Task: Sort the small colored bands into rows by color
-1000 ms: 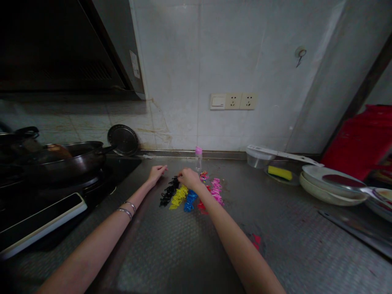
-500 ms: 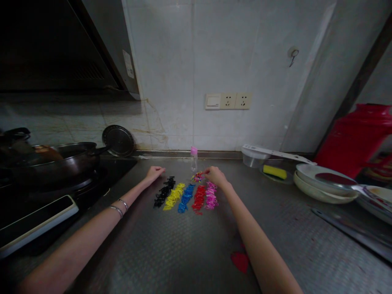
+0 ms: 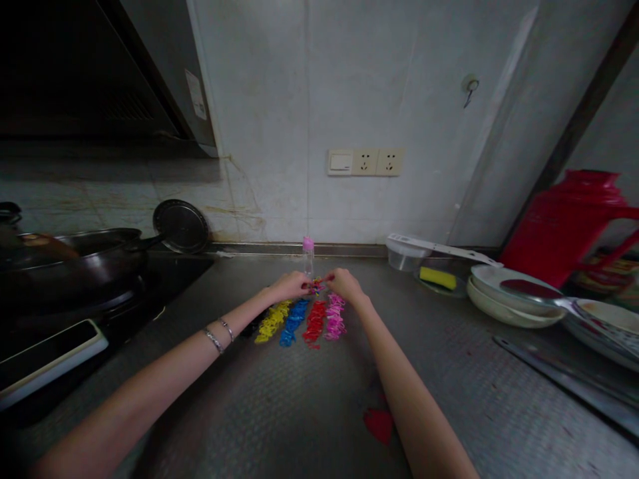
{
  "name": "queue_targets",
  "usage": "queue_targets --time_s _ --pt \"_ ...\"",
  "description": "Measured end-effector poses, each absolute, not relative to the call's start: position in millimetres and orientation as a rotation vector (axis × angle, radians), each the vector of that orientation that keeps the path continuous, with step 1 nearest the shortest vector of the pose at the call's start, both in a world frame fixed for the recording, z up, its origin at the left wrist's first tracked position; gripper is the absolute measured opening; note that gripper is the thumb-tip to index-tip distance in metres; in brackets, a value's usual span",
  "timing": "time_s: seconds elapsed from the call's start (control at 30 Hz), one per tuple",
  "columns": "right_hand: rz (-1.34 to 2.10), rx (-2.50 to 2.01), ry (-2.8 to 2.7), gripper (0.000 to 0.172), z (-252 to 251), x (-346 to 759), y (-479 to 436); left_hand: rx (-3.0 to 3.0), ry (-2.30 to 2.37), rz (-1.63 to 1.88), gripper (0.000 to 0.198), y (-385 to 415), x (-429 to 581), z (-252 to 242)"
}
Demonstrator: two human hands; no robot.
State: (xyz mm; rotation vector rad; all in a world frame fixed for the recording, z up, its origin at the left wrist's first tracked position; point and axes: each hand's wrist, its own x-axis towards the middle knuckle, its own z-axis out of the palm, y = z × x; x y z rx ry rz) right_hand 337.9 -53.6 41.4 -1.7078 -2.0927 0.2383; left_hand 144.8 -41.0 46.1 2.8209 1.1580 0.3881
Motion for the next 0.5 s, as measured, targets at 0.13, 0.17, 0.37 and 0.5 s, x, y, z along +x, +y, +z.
queue_targets --time_s 0.13,0.17,0.37,0.5 --pt "0.227 -1.717 -2.074 0.028 42.6 342.6 -51.7 2.877 1.184 0.315 0.017 -39.0 155.9 42.3" --pt "0.222 -1.713 -2.073 0.029 42.8 343.5 -51.6 2.873 1.185 0.323 0.017 -37.8 157.0 41.0" --pt "0.216 -1.716 -2.064 0.028 43.9 347.2 -52.4 2.744 1.206 0.474 0.013 -32.6 157.7 36.7" --pt "0.203 -1.704 -2.046 0.027 44.7 349.3 -52.1 2.676 1.267 0.508 0.013 -30.7 154.7 39.6"
